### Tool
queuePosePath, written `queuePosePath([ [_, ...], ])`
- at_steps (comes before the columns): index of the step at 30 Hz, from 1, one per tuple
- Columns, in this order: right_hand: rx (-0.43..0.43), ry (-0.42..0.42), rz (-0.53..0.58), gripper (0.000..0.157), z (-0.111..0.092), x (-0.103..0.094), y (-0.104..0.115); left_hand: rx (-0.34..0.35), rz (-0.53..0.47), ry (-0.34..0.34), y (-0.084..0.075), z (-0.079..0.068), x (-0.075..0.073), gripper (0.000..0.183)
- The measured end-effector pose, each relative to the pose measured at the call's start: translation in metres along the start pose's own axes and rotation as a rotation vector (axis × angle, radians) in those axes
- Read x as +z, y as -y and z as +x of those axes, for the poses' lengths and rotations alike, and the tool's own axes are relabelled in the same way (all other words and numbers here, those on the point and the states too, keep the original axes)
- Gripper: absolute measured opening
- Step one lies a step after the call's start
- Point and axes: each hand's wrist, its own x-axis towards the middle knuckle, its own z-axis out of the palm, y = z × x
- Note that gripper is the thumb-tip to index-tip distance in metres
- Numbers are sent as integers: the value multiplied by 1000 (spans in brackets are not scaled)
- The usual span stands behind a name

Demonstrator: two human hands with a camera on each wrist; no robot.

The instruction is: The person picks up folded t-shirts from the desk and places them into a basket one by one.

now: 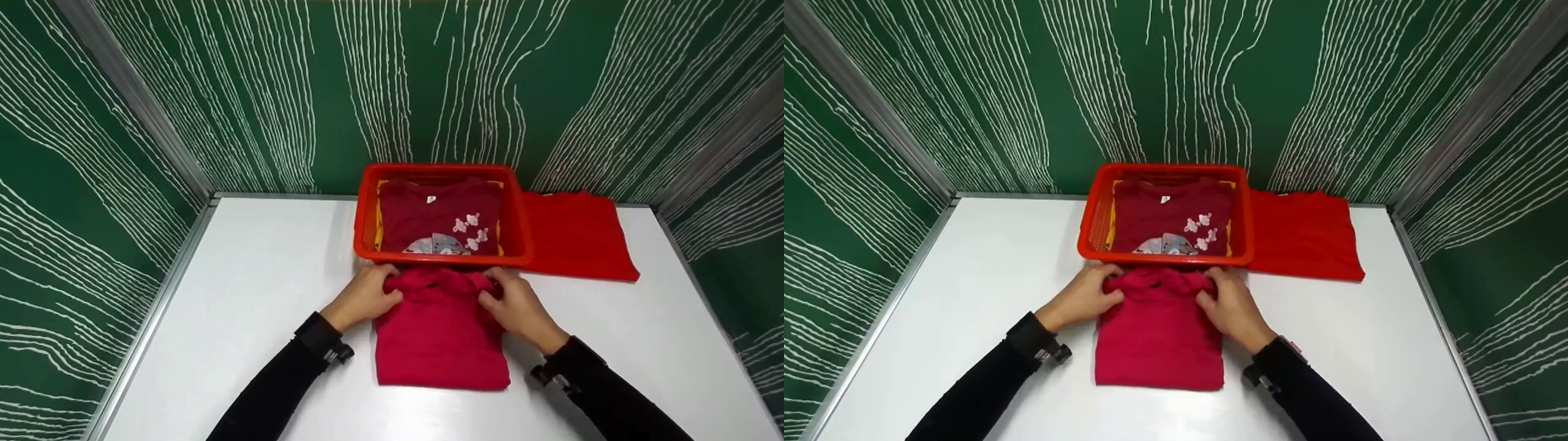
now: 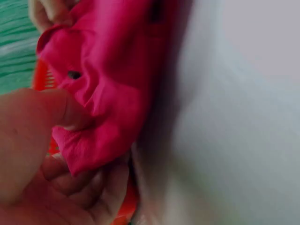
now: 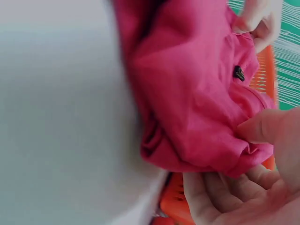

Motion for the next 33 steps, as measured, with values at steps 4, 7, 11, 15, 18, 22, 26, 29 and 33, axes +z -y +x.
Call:
queuePosePath([
  [4, -6, 19, 52, 42, -3, -17, 12, 30, -55, 8, -5, -6, -12, 46],
  [7, -37, 28, 58, 47, -5, -27, 19, 39, -72, 36, -12, -11, -21, 55],
  [11, -83, 38, 64, 35, -8, -34, 27, 43, -87, 79, -24, -18, -31, 57],
  [15, -119, 35, 81, 26, -9, -42, 32, 65, -76, 83, -33, -21, -40, 47],
  [18, -142, 27, 85, 24, -9, -51, 35, 95, -76, 57, -36, -22, -48, 39],
  [22, -173, 24, 77, 24, -7, -66, 40, 130, -123, 31, -39, -20, -62, 34],
  [26, -207, 21, 64, 27, -6, -83, 46, 168, -169, 11, -45, -20, -76, 36],
  [29, -239, 3, 51, 32, -5, -95, 51, 215, -170, -21, -51, -21, -87, 34],
  [33, -298, -46, 38, 32, -4, -110, 59, 287, -155, -64, -60, -21, -102, 22],
])
